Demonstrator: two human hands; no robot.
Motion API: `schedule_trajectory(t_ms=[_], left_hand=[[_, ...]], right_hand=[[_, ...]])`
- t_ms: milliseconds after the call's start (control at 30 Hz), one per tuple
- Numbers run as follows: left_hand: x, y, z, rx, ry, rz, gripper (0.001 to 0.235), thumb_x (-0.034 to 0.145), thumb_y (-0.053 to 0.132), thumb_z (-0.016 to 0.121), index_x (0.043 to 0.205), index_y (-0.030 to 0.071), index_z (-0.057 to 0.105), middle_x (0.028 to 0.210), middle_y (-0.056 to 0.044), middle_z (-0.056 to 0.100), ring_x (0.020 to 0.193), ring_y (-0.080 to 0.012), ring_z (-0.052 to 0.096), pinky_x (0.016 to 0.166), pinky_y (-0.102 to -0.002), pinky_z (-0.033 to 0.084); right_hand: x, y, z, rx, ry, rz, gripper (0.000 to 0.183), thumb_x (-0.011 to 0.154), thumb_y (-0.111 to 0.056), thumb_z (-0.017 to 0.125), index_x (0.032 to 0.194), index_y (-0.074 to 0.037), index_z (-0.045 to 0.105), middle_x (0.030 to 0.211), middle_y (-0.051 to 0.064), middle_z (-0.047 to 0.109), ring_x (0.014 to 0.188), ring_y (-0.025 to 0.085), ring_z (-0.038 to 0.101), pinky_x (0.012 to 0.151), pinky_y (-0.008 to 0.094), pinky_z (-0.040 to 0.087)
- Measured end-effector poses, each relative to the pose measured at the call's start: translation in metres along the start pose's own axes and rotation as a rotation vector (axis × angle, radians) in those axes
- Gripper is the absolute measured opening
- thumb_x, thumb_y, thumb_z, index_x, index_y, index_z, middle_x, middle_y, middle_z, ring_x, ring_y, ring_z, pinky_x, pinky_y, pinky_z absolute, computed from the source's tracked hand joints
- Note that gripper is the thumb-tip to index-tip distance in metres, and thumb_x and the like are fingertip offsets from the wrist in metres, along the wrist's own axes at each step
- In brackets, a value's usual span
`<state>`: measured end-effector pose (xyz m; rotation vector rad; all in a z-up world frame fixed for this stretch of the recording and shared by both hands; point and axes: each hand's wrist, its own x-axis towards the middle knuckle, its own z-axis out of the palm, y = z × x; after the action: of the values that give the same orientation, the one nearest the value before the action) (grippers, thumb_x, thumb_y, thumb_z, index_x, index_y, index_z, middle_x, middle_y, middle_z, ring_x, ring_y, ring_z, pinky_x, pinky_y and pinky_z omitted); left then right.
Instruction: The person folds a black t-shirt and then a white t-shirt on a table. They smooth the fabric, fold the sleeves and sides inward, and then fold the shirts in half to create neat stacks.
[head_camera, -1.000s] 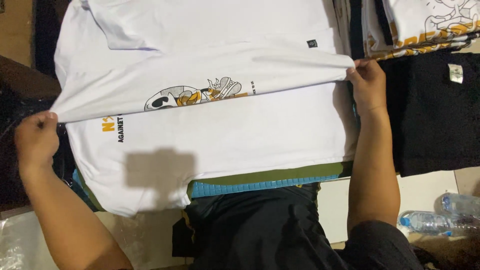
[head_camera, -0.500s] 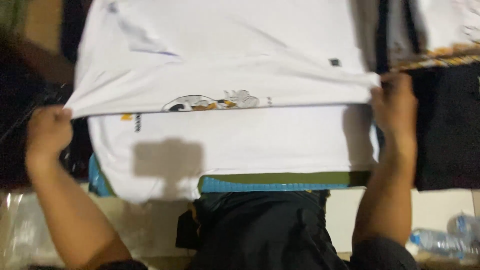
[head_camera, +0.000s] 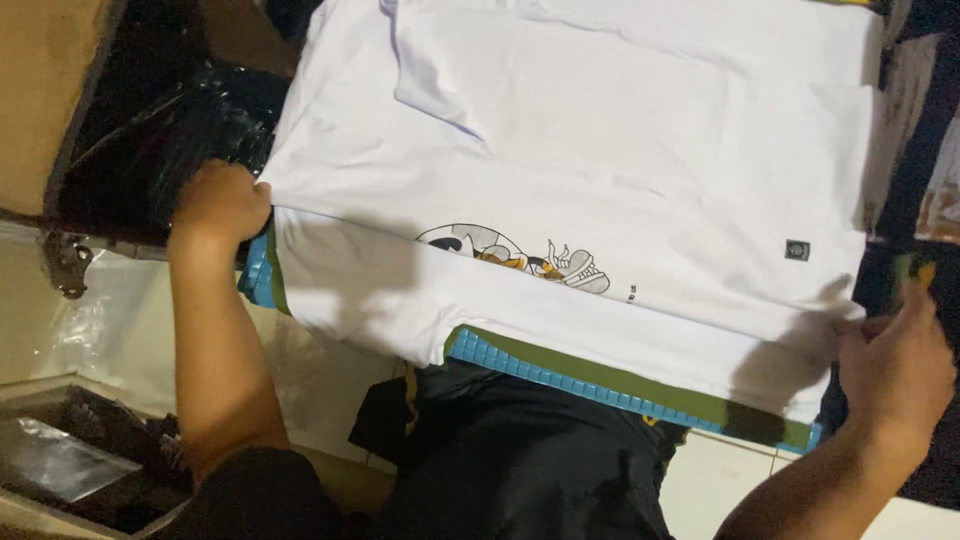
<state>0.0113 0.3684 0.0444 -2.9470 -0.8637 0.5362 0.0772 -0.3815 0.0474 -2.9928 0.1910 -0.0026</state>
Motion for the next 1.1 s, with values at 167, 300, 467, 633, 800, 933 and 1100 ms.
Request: schedule_trajectory(t_ms=[167,300,467,633,800,933,1100], left_hand=[[0.009,0.024,0.008,-0.298,0.551,0.181,0.044,0.102,0.032,0.063,0.126,-0.005,0.065,0.122,-0.033,0.064,0.110,-0.0520,0.058,0.094,-0.059,0.044],[0.019,0.106,-0.007,-0.143,0.946,0.350,0.036,0.085,0.034,0.085,0.107,0.007,0.076,0.109,-0.015,0.073,0.105,-0.0342,0.062,0.094,-0.045,0.049],[0.051,0.175,-0.034,-0.113,0.420,0.312,0.024,0.087,0.003,0.050,0.099,0.005,0.070,0.109,-0.012,0.066,0.106,-0.0387,0.055,0.087,-0.050,0.047],[0.136,0.189,-0.015,-0.275,0.570,0.220,0.027,0.087,0.003,0.053,0.112,0.005,0.062,0.116,-0.013,0.060,0.109,-0.0380,0.052,0.085,-0.050,0.052],[0.150,0.205,-0.028,-0.214,0.486,0.149,0.051,0.102,0.053,0.059,0.132,0.011,0.059,0.127,-0.007,0.055,0.117,-0.0316,0.048,0.085,-0.047,0.050],[0.156,0.208,-0.052,-0.311,0.299,0.151,0.045,0.102,0.047,0.058,0.132,0.013,0.055,0.130,-0.008,0.057,0.126,-0.0327,0.046,0.091,-0.055,0.044],[0.182,0.182,-0.048,-0.548,0.184,0.212,0.037,0.097,0.042,0.064,0.123,0.016,0.058,0.132,-0.012,0.062,0.129,-0.0405,0.049,0.096,-0.069,0.039]], right_hand=[[0.041,-0.121,-0.015,0.114,0.376,-0.682,0.066,0.098,-0.008,0.091,0.153,0.012,0.060,0.120,0.022,0.070,0.110,0.045,0.063,0.099,0.049,0.047],[0.054,-0.287,0.011,0.485,0.092,-0.969,0.056,0.100,-0.015,0.074,0.147,0.005,0.051,0.132,0.025,0.061,0.114,0.040,0.060,0.099,0.051,0.044],[0.081,-0.444,0.093,0.272,-0.245,-0.904,0.113,0.082,-0.045,0.086,0.162,-0.009,0.015,0.149,0.023,0.046,0.127,0.049,0.047,0.097,0.060,0.047],[0.126,-0.476,0.113,0.409,-0.109,-0.715,0.070,0.086,-0.020,0.060,0.151,-0.008,0.038,0.116,0.022,0.064,0.100,0.048,0.060,0.081,0.058,0.050],[0.174,-0.441,0.122,0.490,0.000,-0.373,0.034,0.091,-0.023,0.051,0.121,-0.011,0.060,0.091,0.021,0.073,0.085,0.049,0.067,0.071,0.058,0.050],[0.163,-0.448,0.126,0.472,0.013,-0.450,0.051,0.091,-0.057,0.063,0.105,-0.007,0.064,0.098,0.015,0.071,0.093,0.042,0.065,0.072,0.054,0.049],[0.163,-0.450,0.142,0.440,0.076,-0.686,0.025,0.089,-0.031,0.074,0.092,-0.009,0.061,0.093,0.009,0.058,0.091,0.036,0.054,0.074,0.051,0.044]])
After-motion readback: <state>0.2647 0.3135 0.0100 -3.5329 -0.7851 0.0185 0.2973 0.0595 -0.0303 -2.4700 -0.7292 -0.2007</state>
